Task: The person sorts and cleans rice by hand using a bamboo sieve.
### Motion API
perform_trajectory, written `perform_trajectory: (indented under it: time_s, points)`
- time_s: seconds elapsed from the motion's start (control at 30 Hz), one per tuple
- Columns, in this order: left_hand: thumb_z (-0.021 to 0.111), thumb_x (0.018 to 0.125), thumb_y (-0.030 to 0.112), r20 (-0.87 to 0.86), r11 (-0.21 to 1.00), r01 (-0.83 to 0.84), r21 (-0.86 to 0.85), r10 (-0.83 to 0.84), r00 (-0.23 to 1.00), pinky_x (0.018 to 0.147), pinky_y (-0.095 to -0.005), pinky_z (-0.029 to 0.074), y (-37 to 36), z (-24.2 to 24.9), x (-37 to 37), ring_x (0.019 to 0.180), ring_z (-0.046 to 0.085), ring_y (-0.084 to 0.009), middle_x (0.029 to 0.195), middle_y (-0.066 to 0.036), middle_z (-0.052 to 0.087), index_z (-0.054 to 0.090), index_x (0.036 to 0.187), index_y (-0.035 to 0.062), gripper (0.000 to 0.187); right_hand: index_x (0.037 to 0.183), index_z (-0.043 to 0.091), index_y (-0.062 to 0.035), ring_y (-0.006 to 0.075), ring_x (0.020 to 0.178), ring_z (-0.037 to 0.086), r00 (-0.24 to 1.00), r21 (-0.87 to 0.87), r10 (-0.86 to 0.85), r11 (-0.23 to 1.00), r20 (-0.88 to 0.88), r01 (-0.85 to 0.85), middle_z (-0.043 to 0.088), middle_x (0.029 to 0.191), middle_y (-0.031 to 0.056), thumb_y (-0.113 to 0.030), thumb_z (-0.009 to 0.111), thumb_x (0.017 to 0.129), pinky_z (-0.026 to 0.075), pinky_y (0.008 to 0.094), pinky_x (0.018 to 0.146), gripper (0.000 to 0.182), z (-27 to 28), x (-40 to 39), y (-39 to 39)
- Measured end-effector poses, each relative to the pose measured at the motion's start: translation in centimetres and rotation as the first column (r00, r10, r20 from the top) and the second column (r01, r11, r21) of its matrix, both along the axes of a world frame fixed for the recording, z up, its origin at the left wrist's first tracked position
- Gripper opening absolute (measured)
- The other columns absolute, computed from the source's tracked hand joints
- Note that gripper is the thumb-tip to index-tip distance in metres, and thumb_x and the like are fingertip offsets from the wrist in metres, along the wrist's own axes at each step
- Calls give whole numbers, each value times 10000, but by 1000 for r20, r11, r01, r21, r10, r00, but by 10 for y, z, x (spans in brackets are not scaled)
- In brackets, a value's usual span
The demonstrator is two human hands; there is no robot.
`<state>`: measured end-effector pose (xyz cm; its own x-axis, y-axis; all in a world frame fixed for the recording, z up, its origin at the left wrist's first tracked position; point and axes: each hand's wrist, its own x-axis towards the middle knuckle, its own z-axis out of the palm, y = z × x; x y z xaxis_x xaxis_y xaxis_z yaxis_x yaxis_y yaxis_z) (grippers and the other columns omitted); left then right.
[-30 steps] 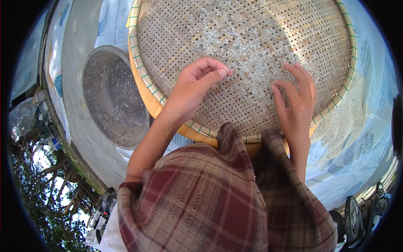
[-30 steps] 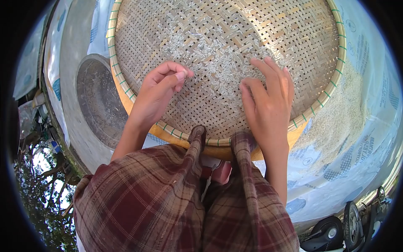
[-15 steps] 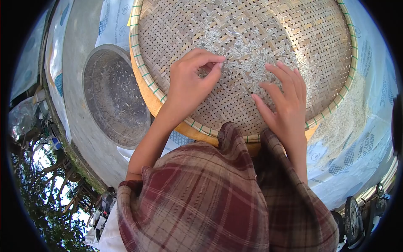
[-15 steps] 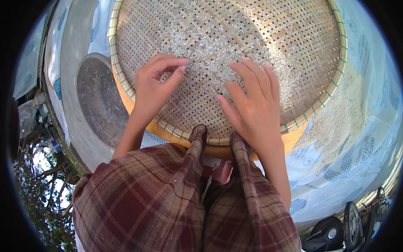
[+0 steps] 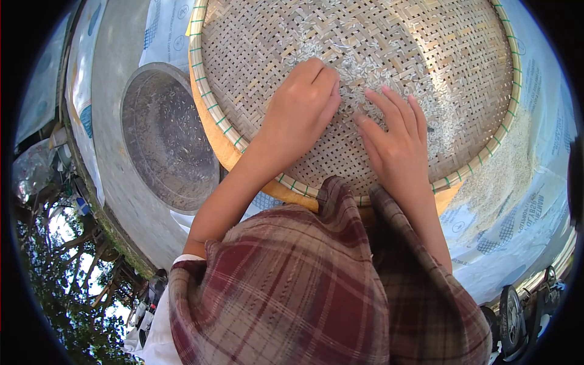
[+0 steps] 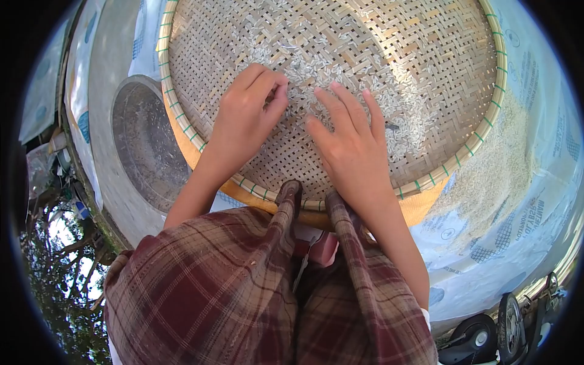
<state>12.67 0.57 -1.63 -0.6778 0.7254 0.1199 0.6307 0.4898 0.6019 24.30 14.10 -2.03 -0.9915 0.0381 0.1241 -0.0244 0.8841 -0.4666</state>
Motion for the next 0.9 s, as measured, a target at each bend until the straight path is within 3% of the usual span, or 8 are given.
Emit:
perform_trajectory:
  time_s: [0.23,0.3,0.33,0.43,0.5,0.6,0.83,0.9]
  points:
    - [584,766,30,438,976,-214,31,179,881,655,-282,473,-4,11,4,747,594,-198,820,-106,584,561,872,0,112,904,624,-125,220,1204,410,1000,-63,-4,998,-4,4,513,1202,45,-129,613,738,249,442,1044,166,-3,1,3]
    - [568,782,38,763,913,-375,162,126,634,641,-249,465,-7,6,8,752,586,-151,812,-89,601,577,910,11,131,891,624,-124,222,1200,413,1000,-84,12,996,-22,-14,516,1195,45,-125,618,734,252,442,1042,156,-4,0,1]
    - [568,782,38,763,913,-377,158,129,633,641,-249,465,-9,3,10,752,586,-151,812,-89,601,577,910,11,131,891,624,-124,222,1200,413,1000,-88,14,996,-21,-15,516,1195,45,-125,618,734,252,442,1042,156,-5,0,0]
    - [573,766,32,740,904,-343,255,46,671,628,-253,464,-12,-3,11,736,579,-154,811,-80,599,595,897,7,136,859,612,-115,227,1192,422,1000,-66,3,998,-26,-4,521,1184,48,-118,617,730,266,438,1036,129,-6,0,2]
    - [578,742,16,468,984,-96,150,15,884,633,-259,466,-17,0,8,717,579,-183,814,-83,584,610,880,9,142,825,598,-103,237,1180,433,999,-73,-25,997,-36,22,527,1172,55,-103,616,719,285,438,1026,108,-5,0,4]
    - [595,720,13,279,992,17,121,-51,959,634,-286,473,-13,4,14,712,573,-219,792,-82,555,611,841,14,122,814,593,-96,244,1170,442,998,-96,-43,995,-52,38,530,1162,60,-90,613,714,298,438,1018,102,-6,-1,5]
    - [639,698,1,-70,965,258,41,-255,964,622,-310,489,-11,-3,12,728,569,-230,802,-84,544,606,841,6,147,839,598,-85,246,1165,445,997,-94,-38,995,-62,32,530,1158,65,-78,612,711,304,439,1016,129,-7,-1,4]
    - [657,653,11,-150,917,376,-131,-394,907,612,-311,484,-8,3,12,734,561,-218,821,-74,532,573,823,-7,190,880,605,-76,248,1165,445,998,-84,-36,996,-48,32,530,1159,65,-73,613,707,305,439,1015,173,-6,-2,3]
